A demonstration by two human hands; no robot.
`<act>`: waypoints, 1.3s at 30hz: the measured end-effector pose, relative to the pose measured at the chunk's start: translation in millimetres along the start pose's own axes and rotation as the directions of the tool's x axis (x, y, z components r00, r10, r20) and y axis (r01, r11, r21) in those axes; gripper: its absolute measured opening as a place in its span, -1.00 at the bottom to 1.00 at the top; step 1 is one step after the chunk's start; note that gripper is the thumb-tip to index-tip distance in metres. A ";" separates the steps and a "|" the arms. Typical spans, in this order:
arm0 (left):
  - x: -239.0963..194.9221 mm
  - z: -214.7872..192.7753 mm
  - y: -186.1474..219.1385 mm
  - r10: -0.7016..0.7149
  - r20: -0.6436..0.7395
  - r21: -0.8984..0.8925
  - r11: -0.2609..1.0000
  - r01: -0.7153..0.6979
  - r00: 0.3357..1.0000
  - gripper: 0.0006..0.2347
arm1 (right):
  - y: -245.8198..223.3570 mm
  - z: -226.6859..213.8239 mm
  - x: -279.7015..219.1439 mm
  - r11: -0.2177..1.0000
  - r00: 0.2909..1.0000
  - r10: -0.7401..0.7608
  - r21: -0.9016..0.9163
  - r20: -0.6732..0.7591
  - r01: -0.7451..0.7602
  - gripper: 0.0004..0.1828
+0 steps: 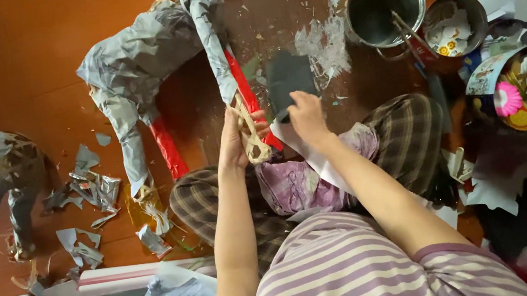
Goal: Wrapping the legs of a cardboard giraffe model with colored paper and tape.
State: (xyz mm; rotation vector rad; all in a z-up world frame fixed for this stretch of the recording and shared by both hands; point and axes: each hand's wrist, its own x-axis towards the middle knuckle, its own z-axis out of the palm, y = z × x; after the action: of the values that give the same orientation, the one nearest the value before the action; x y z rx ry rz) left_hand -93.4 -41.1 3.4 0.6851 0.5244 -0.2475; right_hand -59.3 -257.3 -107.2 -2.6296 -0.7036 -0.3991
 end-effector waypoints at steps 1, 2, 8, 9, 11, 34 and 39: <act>-4.4 1.3 0.5 0.004 -0.001 -0.003 1.000 -0.004 1.000 -0.50 | 8.3 -3.6 4.9 1.000 1.000 -0.005 0.001 0.000 0.005 -0.66; -9.3 2.9 0.1 0.001 0.002 -0.098 0.995 -0.001 1.000 -0.46 | 16.9 -8.0 9.2 0.992 0.997 0.074 0.104 -0.002 -0.073 -0.81; -15.3 -49.5 -72.6 -0.084 -0.047 -0.035 0.996 0.083 0.995 -0.45 | 36.1 -95.1 37.1 0.867 0.919 0.392 0.355 -0.053 -0.349 -0.88; -19.0 -50.9 -83.9 -0.151 -0.062 0.053 0.987 0.154 0.987 -0.45 | 37.7 -107.7 39.8 0.834 0.899 0.436 0.398 -0.051 -0.382 -0.85; -25.4 -34.4 -100.8 -0.153 -0.020 0.154 0.976 0.154 0.988 -0.44 | 31.3 -125.4 36.1 0.775 0.883 0.469 0.473 0.012 -0.418 -0.84; 46.7 -11.0 -145.4 0.428 0.222 0.585 0.661 -0.471 0.876 -0.36 | 14.1 -212.9 31.2 0.130 0.768 0.567 0.889 0.298 -0.440 -0.80; 34.4 -14.3 -128.5 0.150 0.060 0.383 0.909 -0.161 0.987 -0.69 | 56.6 -205.5 40.1 0.180 0.660 0.751 0.957 0.017 -0.230 -0.79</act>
State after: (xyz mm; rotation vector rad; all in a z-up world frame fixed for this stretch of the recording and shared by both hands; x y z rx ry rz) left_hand -119.1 -130.0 -93.4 1.1036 0.3920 -0.2125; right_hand -31.0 -375.3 72.6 -1.3687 0.2195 -0.2746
